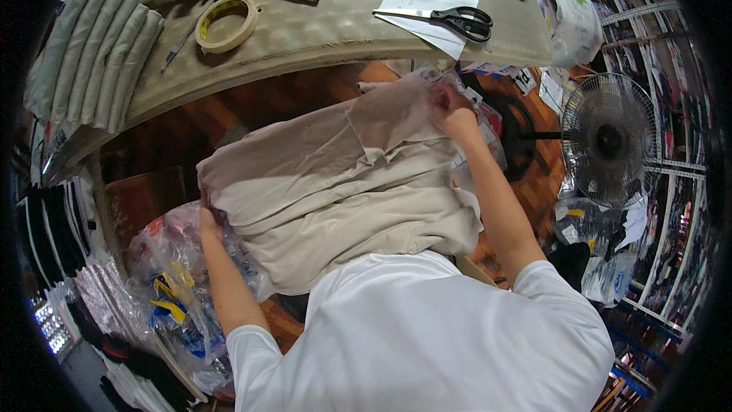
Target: The person repeatedly folds beige pants on a cluttered worktable and places each folded unit onto a growing stack. The person handles the pants by hand, smoothing and aligning edges before stacking them. The workspace includes a computer monitor, keyboard, scissors, and tape, with a fan visible in the background.
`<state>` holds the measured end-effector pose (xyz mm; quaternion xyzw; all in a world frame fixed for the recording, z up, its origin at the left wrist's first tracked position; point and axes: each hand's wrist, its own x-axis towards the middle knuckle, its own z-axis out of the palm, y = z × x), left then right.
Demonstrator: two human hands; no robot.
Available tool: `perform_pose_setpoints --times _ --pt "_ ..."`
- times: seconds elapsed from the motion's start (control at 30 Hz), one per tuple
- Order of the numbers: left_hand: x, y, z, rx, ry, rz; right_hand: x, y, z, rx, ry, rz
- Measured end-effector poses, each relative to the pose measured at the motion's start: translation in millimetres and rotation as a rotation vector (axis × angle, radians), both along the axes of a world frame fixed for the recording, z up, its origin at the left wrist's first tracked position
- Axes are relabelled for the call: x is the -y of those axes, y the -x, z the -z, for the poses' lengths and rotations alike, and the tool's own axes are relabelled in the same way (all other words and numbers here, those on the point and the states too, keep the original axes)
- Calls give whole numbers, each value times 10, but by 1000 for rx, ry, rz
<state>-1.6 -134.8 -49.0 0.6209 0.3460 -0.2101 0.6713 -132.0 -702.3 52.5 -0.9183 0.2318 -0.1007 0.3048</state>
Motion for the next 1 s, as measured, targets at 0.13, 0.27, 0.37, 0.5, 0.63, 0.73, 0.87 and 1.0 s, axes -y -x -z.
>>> perform_pose_setpoints --times 0.13,0.27,0.37,0.5,0.63,0.73,0.87,1.0 --pt "-138 316 431 51 291 -143 -181 230 -289 -124 -51 3" --pt "-345 271 311 5 299 -154 -60 377 -366 -235 -131 57" --pt "-779 182 211 33 215 -13 -117 290 -351 -283 157 -40" --pt "-950 0 -596 17 216 101 -134 130 -86 -79 256 -214" --pt "-1078 6 -996 252 12 218 -207 54 359 -56 473 -309" --pt "-1554 134 -1344 343 -76 123 -597 89 335 -98 503 -356" --pt "-2334 484 -2254 269 -18 -182 -1587 -145 -318 -653 -30 -476" --pt "-2786 861 -2967 395 -125 -328 -2128 38 -125 -68 234 -852"
